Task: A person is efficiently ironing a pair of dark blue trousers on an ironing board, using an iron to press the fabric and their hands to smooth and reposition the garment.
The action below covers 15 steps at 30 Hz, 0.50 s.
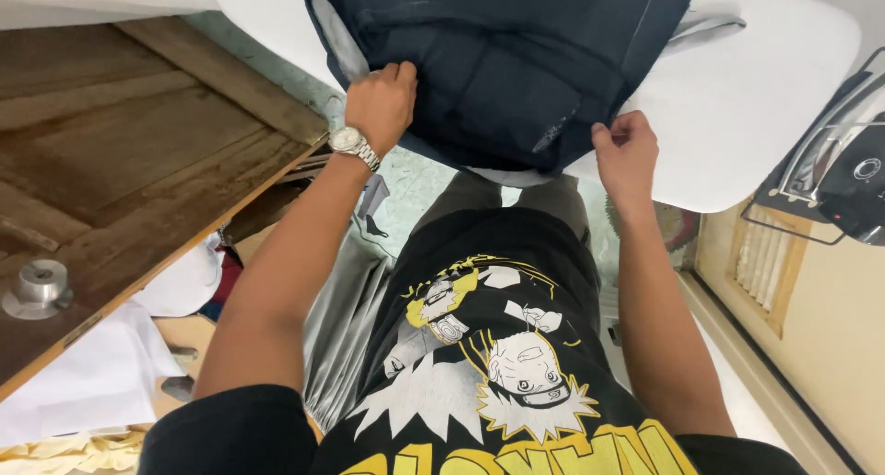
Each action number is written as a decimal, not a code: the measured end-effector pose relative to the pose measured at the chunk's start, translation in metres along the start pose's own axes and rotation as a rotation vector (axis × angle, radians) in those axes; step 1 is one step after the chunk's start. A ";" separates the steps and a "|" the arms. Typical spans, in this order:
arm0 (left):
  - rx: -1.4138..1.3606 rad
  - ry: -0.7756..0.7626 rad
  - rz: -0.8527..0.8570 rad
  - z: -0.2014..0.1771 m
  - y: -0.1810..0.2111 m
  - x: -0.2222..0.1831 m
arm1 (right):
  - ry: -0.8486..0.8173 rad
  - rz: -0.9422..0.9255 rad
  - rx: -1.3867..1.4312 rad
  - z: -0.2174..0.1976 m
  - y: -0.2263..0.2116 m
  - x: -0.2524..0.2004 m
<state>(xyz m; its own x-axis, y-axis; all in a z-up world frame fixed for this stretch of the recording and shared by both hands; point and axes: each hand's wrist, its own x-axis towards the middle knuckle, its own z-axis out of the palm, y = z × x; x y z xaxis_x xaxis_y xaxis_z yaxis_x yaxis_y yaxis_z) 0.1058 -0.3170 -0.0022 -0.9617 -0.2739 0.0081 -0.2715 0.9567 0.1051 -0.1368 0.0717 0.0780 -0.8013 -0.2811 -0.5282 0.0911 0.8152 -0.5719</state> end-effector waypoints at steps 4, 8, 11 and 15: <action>-0.078 -0.144 0.043 -0.026 -0.009 -0.031 | -0.103 -0.044 0.010 0.000 0.024 -0.010; -0.010 -0.328 -0.020 -0.048 -0.015 -0.061 | -0.130 -0.047 0.081 0.010 0.050 -0.026; -0.135 -0.279 0.030 -0.086 -0.006 -0.026 | 0.042 -0.137 0.041 0.001 0.031 -0.029; -0.256 -0.003 0.211 -0.110 0.005 0.042 | 0.242 -0.519 -0.068 -0.006 -0.039 -0.032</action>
<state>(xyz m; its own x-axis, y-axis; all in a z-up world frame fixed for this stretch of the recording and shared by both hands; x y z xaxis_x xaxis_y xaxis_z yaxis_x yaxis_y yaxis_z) 0.0681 -0.3348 0.1079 -0.9960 -0.0717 0.0533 -0.0488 0.9364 0.3475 -0.1184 0.0519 0.1213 -0.8439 -0.5359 -0.0257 -0.3822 0.6342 -0.6721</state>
